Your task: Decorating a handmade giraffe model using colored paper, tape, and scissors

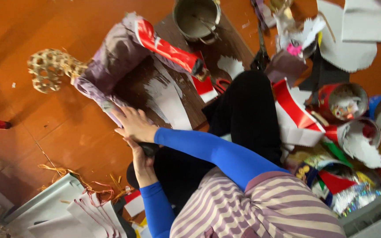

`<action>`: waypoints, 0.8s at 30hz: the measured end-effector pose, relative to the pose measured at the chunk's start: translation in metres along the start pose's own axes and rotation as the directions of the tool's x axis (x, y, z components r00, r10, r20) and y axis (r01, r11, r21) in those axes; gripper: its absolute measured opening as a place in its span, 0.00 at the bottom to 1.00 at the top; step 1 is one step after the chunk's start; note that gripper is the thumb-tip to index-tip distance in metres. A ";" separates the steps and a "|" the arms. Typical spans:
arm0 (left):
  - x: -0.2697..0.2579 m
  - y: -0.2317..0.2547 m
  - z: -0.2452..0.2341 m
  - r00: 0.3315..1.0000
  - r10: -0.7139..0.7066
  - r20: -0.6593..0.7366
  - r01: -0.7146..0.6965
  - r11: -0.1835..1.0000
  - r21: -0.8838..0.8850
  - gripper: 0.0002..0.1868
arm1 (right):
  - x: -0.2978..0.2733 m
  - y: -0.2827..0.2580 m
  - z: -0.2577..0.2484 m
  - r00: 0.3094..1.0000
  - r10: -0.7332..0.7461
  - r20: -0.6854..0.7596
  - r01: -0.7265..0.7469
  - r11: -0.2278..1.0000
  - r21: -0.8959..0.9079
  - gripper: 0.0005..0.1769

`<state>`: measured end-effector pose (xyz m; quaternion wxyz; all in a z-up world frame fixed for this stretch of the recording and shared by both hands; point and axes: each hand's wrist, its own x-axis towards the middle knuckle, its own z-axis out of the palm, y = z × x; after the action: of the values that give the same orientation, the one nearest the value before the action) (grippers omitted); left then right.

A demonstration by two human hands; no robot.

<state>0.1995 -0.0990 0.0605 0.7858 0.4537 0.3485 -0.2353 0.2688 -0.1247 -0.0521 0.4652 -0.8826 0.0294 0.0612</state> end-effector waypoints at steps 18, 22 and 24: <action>0.060 -0.014 -0.091 0.993 -0.086 0.082 0.079 0.993 0.084 0.19 | -0.255 0.274 -0.286 0.785 0.510 -0.352 -0.198 0.745 0.637 0.05; 0.060 -0.017 -0.091 0.984 -0.064 0.169 0.056 0.997 0.054 0.20 | -0.410 0.505 -0.286 0.578 0.610 -0.542 -0.598 0.769 0.227 0.06; 0.063 -0.018 -0.093 0.995 -0.053 0.079 0.047 0.996 0.080 0.17 | -0.391 0.550 -0.290 0.523 0.639 -0.564 -0.802 0.593 -0.072 0.12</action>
<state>0.1969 -0.0294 -0.0296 0.7747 0.4653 0.3179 -0.2866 -0.1546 -0.6773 -0.2866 0.2211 -0.8356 0.5017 0.0330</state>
